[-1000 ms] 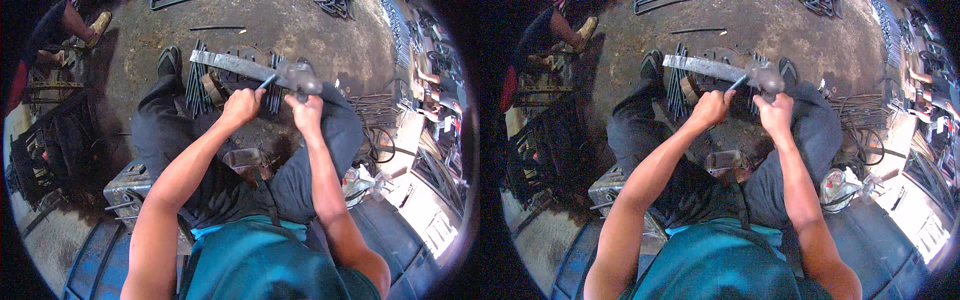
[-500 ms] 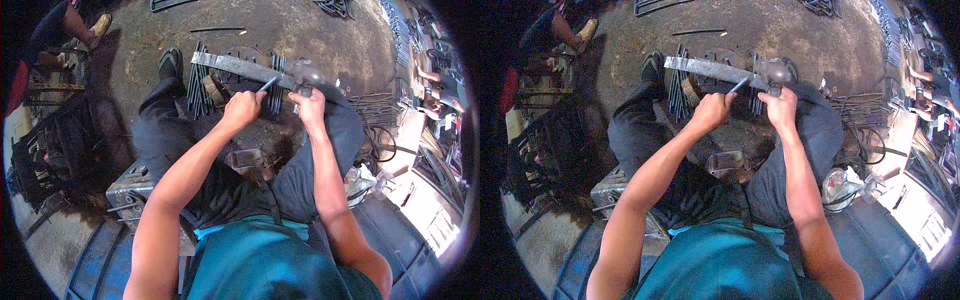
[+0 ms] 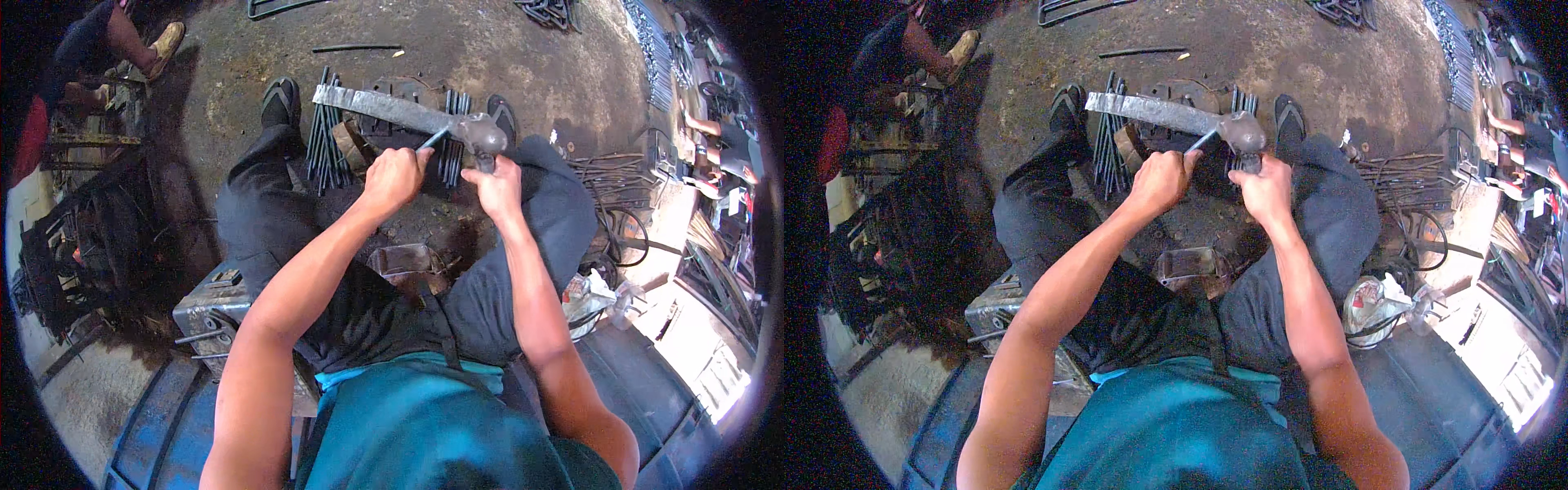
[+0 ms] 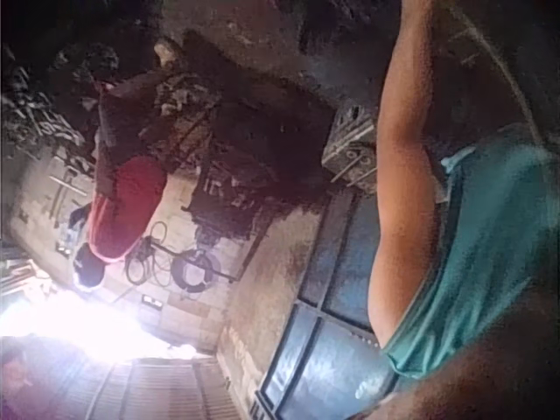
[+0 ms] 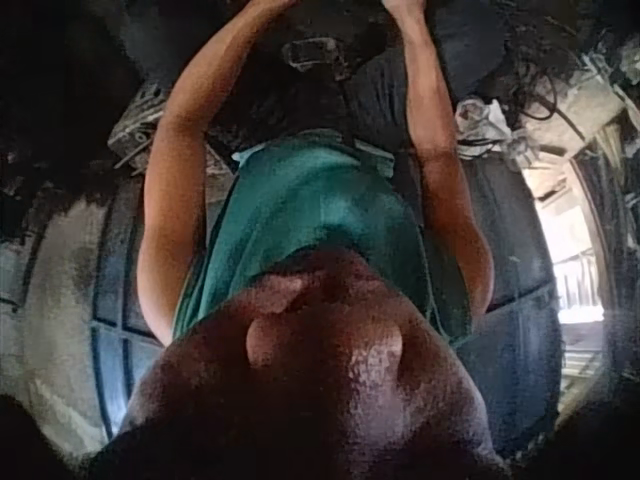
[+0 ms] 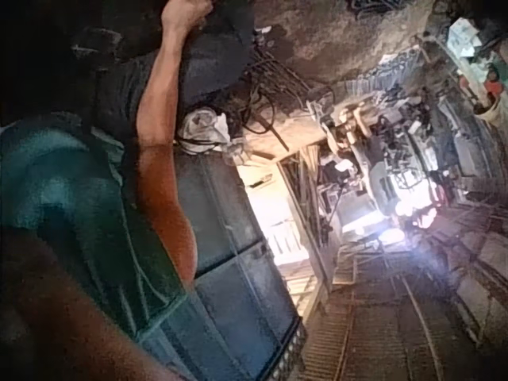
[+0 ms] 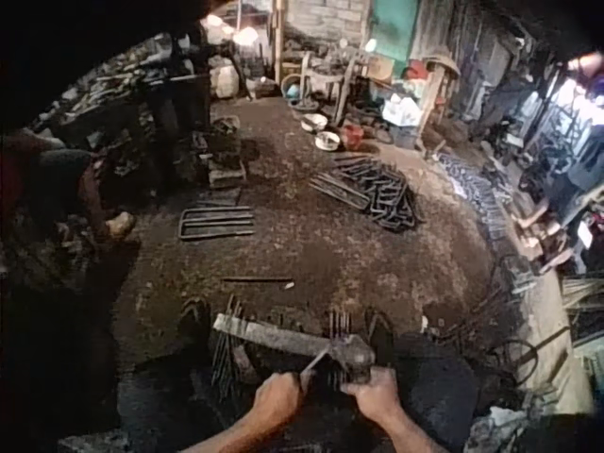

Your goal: Straightening a metal bar by hammering it against a solid metal block.

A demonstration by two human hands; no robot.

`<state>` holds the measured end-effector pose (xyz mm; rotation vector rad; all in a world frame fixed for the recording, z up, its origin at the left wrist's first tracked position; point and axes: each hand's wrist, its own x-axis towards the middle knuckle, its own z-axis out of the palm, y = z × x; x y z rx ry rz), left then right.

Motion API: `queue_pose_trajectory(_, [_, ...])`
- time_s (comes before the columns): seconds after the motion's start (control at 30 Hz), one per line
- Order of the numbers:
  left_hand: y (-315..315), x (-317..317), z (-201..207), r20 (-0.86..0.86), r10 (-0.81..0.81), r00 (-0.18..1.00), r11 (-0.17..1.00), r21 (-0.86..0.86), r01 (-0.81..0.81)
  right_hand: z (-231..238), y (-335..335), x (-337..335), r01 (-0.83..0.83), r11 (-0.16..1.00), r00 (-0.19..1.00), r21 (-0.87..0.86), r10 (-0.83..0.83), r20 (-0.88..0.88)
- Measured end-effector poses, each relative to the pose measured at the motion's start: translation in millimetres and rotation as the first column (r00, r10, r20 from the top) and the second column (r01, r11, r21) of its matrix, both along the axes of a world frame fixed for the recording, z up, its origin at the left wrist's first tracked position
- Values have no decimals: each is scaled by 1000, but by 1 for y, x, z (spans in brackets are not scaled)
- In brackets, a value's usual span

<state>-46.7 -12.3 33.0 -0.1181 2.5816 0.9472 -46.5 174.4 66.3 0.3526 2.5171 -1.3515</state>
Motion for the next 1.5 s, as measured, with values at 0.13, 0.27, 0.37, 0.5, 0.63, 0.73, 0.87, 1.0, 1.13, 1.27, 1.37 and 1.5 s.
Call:
queue_pose_trajectory(0.13, [0,1,-1,-2,-4,1000,1000,-14,4,28,-6,5,220,862,976,-458,-199,93])
queue_pose_trajectory(0.27, [-1,0,-5,-4,-22,1000,1000,-22,22,30,2,0,34,782,991,-622,-108,-81])
queue_pose_trajectory(0.37, [-3,-1,-7,-28,-44,999,998,31,45,8,3,-7,190,897,967,-400,-101,232])
queue_pose_trajectory(0.5, [-12,-2,-16,-86,-9,996,1000,-1,9,-27,12,-11,85,993,979,-77,-68,193])
queue_pose_trajectory(0.63, [-11,-4,-7,-107,-21,994,1000,-14,19,-22,14,-13,182,967,934,-180,-113,338])
queue_pose_trajectory(0.73, [-10,-1,2,-126,13,992,1000,5,-12,-19,7,-11,277,908,926,-315,-165,340])
queue_pose_trajectory(0.87, [-12,-6,18,-253,72,965,997,-3,-75,-22,9,-12,266,905,926,-332,-145,347])
queue_pose_trajectory(1.0, [-18,-15,28,-329,154,932,985,126,-119,-20,10,-13,288,904,915,-317,-162,369])
queue_pose_trajectory(1.13, [-17,-21,38,-435,205,877,971,206,-124,-23,9,-14,313,902,910,-297,-195,365])
queue_pose_trajectory(1.27, [-17,-24,42,-531,218,819,961,265,-84,-24,7,-15,339,909,902,-244,-241,358])
queue_pose_trajectory(1.37, [-15,-26,43,-531,242,812,953,288,-96,-27,9,-15,318,916,913,-245,-226,339])
queue_pose_trajectory(1.5, [-18,-25,41,-524,227,821,958,271,-92,-30,10,-15,287,923,923,-254,-196,330])
